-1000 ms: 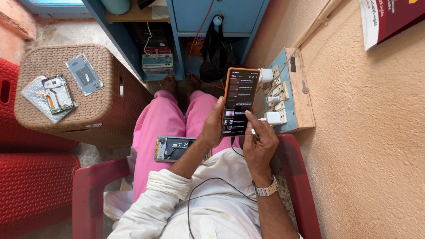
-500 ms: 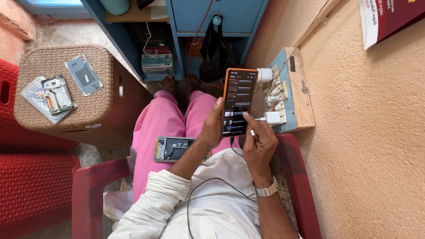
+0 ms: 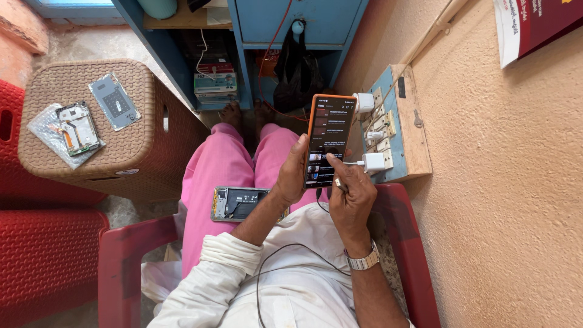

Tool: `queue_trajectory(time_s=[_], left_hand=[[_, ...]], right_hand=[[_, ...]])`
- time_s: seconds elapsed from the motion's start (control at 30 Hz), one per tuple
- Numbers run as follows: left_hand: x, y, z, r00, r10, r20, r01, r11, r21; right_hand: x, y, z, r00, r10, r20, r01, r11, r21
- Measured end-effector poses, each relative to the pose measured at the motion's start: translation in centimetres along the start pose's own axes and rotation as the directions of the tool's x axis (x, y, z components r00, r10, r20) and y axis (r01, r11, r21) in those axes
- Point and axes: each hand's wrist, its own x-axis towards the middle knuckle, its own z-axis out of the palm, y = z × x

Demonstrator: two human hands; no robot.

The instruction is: The person sits on a red plastic chair and uses a metal prying tool to work on the internal components of a disassembled smartphone held in their lap. They briefly pause to operate a second smartphone, scrolling through a list on its screen, before returning to the repair task.

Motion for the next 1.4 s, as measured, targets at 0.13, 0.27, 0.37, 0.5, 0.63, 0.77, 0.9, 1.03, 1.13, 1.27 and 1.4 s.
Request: queue_trajectory(time_s=[0.13, 0.27, 0.37, 0.5, 0.63, 0.77, 0.9, 1.03, 1.13, 1.27, 1.4], left_hand=[[-0.02, -0.09, -0.08, 0.999, -0.03, -0.022, 0.03, 0.999, -0.013], [-0.07, 0.0, -0.07, 0.999, -0.026, -0.028, 0.026, 1.0, -0.017], [-0.06, 0.16, 0.06, 1.0, -0.017, -0.012, 0.017, 1.0, -0.009], [-0.07, 0.19, 0.31, 1.0, -0.026, -0.01, 0.026, 1.0, -0.016], [-0.14, 0.24, 0.32, 1.0, -0.021, -0.012, 0.021, 1.0, -0.002], [-0.15, 0.27, 0.26, 1.0, -0.029, -0.012, 0.029, 1.0, -0.005], [-0.07, 0.25, 0.24, 0.999, -0.035, -0.003, 0.035, 0.999, -0.01], [-0.18, 0.2, 0.26, 0.999, -0.032, -0.022, 0.032, 0.999, -0.013], [-0.16, 0.2, 0.24, 0.999, -0.044, -0.024, 0.043, 0.999, -0.018], [-0.12, 0.18, 0.27, 0.999, -0.035, -0.019, 0.035, 0.999, -0.025], [-0.12, 0.21, 0.28, 1.0, -0.028, -0.004, 0.028, 1.0, -0.005]], right_hand=[[0.26, -0.17, 0.11, 0.999, -0.037, 0.023, 0.038, 0.999, -0.002], [0.44, -0.34, 0.17, 0.997, -0.066, 0.04, 0.067, 0.997, -0.044], [0.51, -0.4, 0.12, 0.998, -0.043, 0.051, 0.046, 0.998, -0.047], [0.45, -0.37, 0.1, 0.996, -0.071, 0.045, 0.073, 0.996, -0.044], [0.36, -0.18, 0.19, 0.997, -0.058, 0.055, 0.061, 0.996, -0.064], [0.29, -0.05, 0.27, 0.996, -0.068, 0.052, 0.072, 0.995, -0.068], [0.27, -0.11, 0.27, 0.997, -0.056, 0.05, 0.058, 0.997, -0.055], [0.34, -0.24, 0.19, 0.997, -0.063, 0.047, 0.066, 0.996, -0.059], [0.39, -0.33, 0.15, 0.997, -0.066, 0.046, 0.068, 0.996, -0.055], [0.44, -0.36, 0.12, 0.997, -0.056, 0.048, 0.058, 0.997, -0.045], [0.32, -0.3, 0.11, 0.998, -0.05, 0.046, 0.052, 0.998, -0.04]])
